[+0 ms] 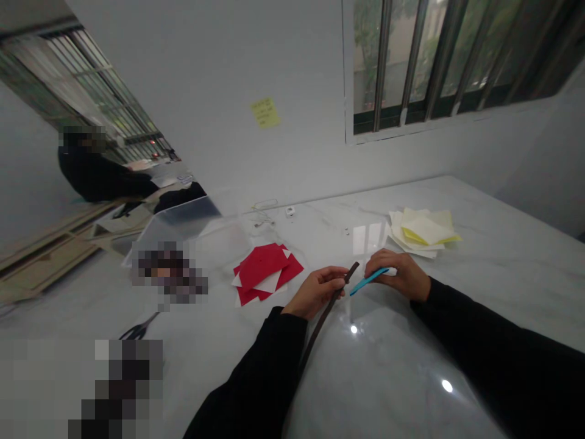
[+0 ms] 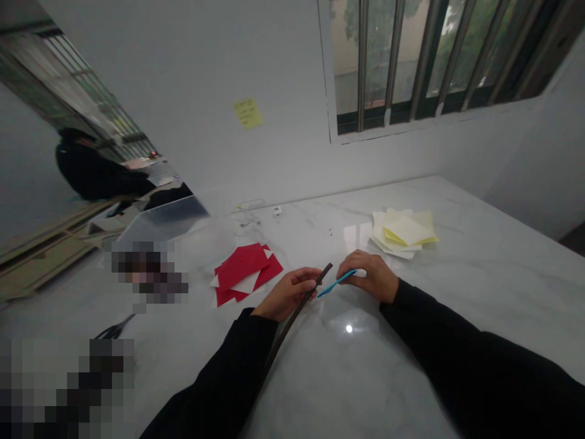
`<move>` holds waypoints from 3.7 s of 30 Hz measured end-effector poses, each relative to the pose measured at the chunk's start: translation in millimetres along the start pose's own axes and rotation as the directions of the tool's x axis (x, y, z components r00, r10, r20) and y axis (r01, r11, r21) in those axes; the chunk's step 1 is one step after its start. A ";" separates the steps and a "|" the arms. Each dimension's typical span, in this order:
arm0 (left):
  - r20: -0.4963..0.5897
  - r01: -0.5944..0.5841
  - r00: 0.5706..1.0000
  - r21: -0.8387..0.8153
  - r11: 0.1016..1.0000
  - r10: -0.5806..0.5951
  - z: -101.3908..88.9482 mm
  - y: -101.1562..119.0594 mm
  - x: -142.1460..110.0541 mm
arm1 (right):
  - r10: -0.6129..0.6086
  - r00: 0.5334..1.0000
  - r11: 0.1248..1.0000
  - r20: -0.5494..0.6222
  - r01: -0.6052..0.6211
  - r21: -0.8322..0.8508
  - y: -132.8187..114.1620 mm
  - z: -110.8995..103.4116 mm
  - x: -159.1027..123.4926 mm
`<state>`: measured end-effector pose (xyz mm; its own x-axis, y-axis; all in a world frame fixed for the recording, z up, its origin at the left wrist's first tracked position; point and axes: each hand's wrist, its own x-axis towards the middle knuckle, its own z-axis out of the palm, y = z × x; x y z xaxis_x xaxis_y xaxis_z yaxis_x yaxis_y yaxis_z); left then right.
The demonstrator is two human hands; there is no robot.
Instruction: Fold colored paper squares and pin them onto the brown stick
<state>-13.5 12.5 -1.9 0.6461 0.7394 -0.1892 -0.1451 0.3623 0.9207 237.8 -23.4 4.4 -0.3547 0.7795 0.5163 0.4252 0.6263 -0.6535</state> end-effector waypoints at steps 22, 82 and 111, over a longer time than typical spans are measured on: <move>0.178 0.007 0.984 0.078 0.997 -0.020 -1.1 -4.8 -2.4 | -0.003 0.998 1.000 -0.059 0.002 -0.021 -7.7 0.8 -3.8; 0.059 0.034 0.998 0.003 0.999 -0.034 7.8 -7.2 -0.9 | 0.594 0.801 0.677 0.078 -0.550 0.489 32.1 4.0 -10.2; -0.246 -0.128 0.966 -0.211 0.969 0.074 13.9 -9.0 2.9 | 0.784 0.621 0.457 0.010 -0.588 0.668 8.2 18.0 -6.9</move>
<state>0.2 3.4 -6.0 0.4290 0.8812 -0.1988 -0.3817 0.3763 0.8442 228.8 -23.9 -14.5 0.1052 0.9747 -0.1971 -0.1532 -0.1800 -0.9717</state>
